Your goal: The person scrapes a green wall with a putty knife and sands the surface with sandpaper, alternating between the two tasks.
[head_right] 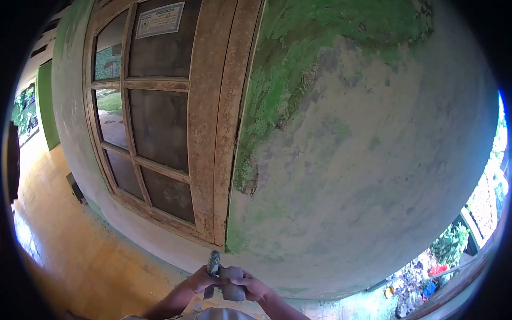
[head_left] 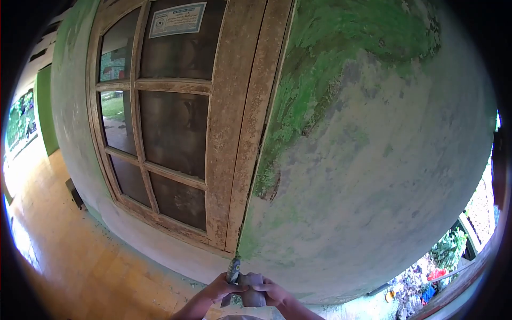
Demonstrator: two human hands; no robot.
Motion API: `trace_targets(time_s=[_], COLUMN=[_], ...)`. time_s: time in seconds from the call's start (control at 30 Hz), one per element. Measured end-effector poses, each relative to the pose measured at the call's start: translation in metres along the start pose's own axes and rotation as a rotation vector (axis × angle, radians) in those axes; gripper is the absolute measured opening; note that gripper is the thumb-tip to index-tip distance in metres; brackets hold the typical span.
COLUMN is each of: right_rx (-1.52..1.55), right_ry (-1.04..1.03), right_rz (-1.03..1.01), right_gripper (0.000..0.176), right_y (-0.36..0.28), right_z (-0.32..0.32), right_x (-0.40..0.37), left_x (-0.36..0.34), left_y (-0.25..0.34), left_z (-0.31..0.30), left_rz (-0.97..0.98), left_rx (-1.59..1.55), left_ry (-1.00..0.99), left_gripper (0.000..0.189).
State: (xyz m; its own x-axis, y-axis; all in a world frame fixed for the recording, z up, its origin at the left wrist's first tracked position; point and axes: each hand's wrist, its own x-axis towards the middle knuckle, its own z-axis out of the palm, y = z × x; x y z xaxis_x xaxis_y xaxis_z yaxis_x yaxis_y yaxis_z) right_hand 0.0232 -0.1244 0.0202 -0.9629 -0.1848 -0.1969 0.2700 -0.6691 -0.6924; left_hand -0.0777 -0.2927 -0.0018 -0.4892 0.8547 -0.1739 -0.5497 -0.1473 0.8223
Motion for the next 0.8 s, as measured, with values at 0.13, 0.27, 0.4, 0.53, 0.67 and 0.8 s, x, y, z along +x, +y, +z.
trace_targets(time_s=[0.13,0.27,0.4,0.53,0.67,0.8], right_rx=[-0.180,-0.239,-0.404,-0.645,-1.609,-2.085], right_ry=[0.048,0.067,0.189,0.270,0.716,0.926], right_rz=[0.018,0.073,-0.054,-0.462,-1.309,-1.796], right_gripper=[0.041,0.041,0.032,0.018,0.043,0.046], right_y=[0.011,0.018,0.016,-0.045,-0.173,-0.308], right_z=[0.023,0.035,0.040,0.044,0.117,0.211], right_x=[0.022,0.030,0.029,0.010,-0.013,-0.028], left_x=[-0.013,-0.022,-0.029,-0.041,-0.059,-0.070], left_y=[0.013,0.024,0.030,0.033,0.037,0.043], left_z=[-0.019,-0.042,-0.062,-0.088,-0.105,-0.113], left_rz=[0.044,0.034,0.060,0.043,0.026,0.049], left_rx=[0.038,0.163,0.200,0.100,0.065,0.101], left_ry=[0.006,0.165,0.190,0.274,0.244,0.249], left_gripper=[0.030,0.026,0.026,0.021,0.021,0.021])
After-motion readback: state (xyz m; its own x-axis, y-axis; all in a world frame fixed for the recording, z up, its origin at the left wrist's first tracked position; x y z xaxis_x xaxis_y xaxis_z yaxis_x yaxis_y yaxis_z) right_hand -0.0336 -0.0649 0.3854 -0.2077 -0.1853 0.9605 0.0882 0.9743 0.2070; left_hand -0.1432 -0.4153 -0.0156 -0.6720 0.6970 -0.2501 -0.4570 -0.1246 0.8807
